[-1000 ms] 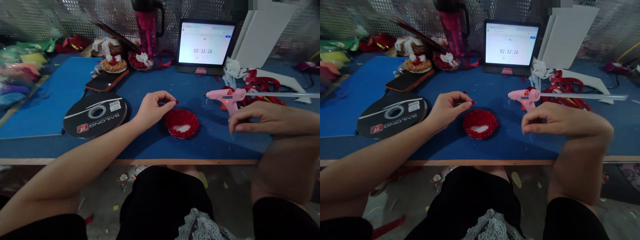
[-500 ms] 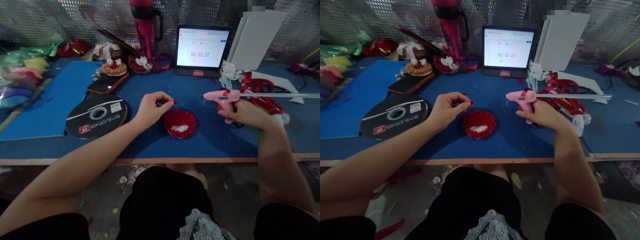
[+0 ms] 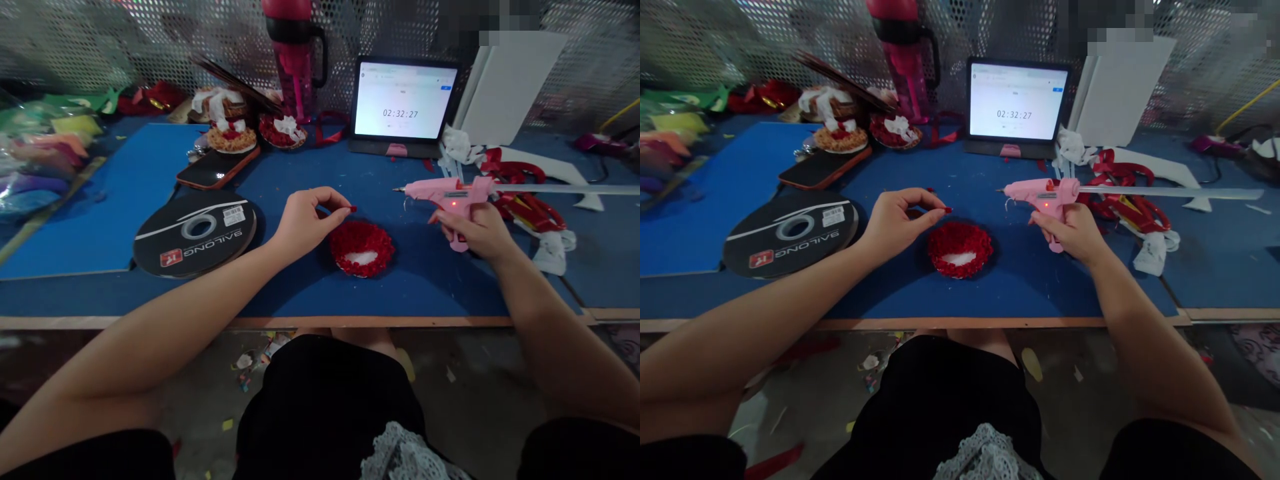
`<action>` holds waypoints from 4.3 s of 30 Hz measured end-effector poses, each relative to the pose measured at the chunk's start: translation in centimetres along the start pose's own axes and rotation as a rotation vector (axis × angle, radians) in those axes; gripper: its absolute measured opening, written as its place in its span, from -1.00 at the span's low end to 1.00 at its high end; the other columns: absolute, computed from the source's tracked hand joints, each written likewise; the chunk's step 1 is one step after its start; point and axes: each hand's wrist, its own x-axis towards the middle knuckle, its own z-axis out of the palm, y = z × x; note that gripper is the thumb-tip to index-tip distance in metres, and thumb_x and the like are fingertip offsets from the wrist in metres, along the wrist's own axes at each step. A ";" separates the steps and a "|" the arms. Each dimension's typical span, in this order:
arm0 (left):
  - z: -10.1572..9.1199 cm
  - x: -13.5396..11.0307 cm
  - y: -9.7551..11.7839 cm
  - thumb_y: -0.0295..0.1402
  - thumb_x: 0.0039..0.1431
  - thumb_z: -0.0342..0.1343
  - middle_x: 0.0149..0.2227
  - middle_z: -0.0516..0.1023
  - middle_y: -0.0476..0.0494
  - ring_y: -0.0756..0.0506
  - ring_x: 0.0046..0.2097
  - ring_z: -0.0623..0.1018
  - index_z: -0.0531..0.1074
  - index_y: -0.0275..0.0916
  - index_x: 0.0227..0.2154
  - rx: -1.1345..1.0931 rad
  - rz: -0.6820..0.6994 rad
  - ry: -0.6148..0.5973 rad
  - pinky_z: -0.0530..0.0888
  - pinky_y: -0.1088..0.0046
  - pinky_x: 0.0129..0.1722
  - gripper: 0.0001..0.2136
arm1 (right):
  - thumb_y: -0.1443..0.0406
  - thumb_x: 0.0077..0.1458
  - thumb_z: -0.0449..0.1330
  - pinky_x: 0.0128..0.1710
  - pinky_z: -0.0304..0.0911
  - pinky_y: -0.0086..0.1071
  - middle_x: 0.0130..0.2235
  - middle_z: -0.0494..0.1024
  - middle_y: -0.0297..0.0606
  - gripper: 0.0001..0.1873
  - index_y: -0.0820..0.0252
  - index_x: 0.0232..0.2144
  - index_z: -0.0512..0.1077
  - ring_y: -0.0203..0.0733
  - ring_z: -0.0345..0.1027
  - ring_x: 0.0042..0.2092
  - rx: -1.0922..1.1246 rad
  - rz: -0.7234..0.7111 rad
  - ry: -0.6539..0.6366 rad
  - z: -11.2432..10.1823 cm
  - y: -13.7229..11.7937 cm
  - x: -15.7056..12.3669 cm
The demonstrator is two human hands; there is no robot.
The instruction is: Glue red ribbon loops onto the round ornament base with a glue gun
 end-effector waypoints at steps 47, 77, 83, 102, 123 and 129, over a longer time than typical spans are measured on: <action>0.7 -0.6 0.7 -0.49 0.09 0.15 -0.41 0.61 0.00 0.10 -0.40 0.54 0.54 -0.29 -0.42 0.039 0.163 -0.016 0.47 0.68 -0.40 -0.93 | -0.06 -0.14 0.33 -0.70 0.05 -0.43 -0.63 0.41 -0.37 -0.59 0.15 -0.57 0.42 -0.39 0.17 -0.69 0.466 -0.017 -0.192 2.3 -0.5 -0.8; 0.5 -0.6 1.1 -0.44 0.09 0.16 -0.40 0.60 -0.05 0.06 -0.39 0.54 0.52 -0.30 -0.42 -0.113 0.082 -0.004 0.46 0.63 -0.43 -0.94 | 0.00 0.03 0.27 -0.66 0.03 -0.40 -0.67 0.36 -0.38 -0.67 0.14 -0.49 0.48 -0.36 0.14 -0.65 0.425 -0.137 -0.154 1.9 0.0 -0.6; 0.1 -0.8 1.1 -0.44 0.15 0.13 -0.36 0.61 -0.04 0.02 -0.32 0.56 0.53 -0.24 -0.39 0.144 0.394 0.026 0.52 0.53 -0.28 -0.92 | 0.03 0.10 0.21 -0.59 0.11 -0.36 -0.66 0.35 -0.38 -0.71 0.10 -0.40 0.49 -0.29 0.20 -0.62 0.147 -0.134 0.017 1.5 0.6 -0.2; -1.7 -0.4 1.8 -0.41 0.25 -0.02 -0.28 0.63 -0.03 -0.08 -0.18 0.63 0.53 -0.09 -0.44 0.484 0.646 -0.388 0.60 0.39 -0.15 -0.76 | -0.10 0.00 0.26 -0.49 -0.09 -0.34 -0.49 0.36 -0.22 -0.56 0.08 -0.49 0.28 -0.14 0.14 -0.47 -0.574 -0.011 0.304 -0.8 1.1 -1.7; -1.2 0.2 2.4 -0.42 0.26 -0.06 -0.31 0.60 -0.02 -0.03 -0.26 0.59 0.52 -0.08 -0.45 0.552 0.714 -0.604 0.59 0.46 -0.26 -0.72 | 0.25 0.15 0.18 -0.17 0.20 -0.27 -0.26 0.48 -0.22 -0.85 0.19 -0.32 0.52 -0.14 0.35 -0.20 -0.187 -0.680 -0.424 3.8 -6.1 3.5; -1.1 0.2 2.0 -0.44 0.32 -0.11 -0.33 0.60 0.00 0.01 -0.29 0.60 0.53 -0.13 -0.41 0.686 0.960 -0.497 0.57 0.53 -0.35 -0.69 | 0.31 0.14 0.14 -0.19 0.19 -0.30 -0.27 0.48 -0.22 -0.87 0.21 -0.38 0.48 -0.19 0.35 -0.23 -0.191 -0.704 -0.389 4.3 -5.9 3.5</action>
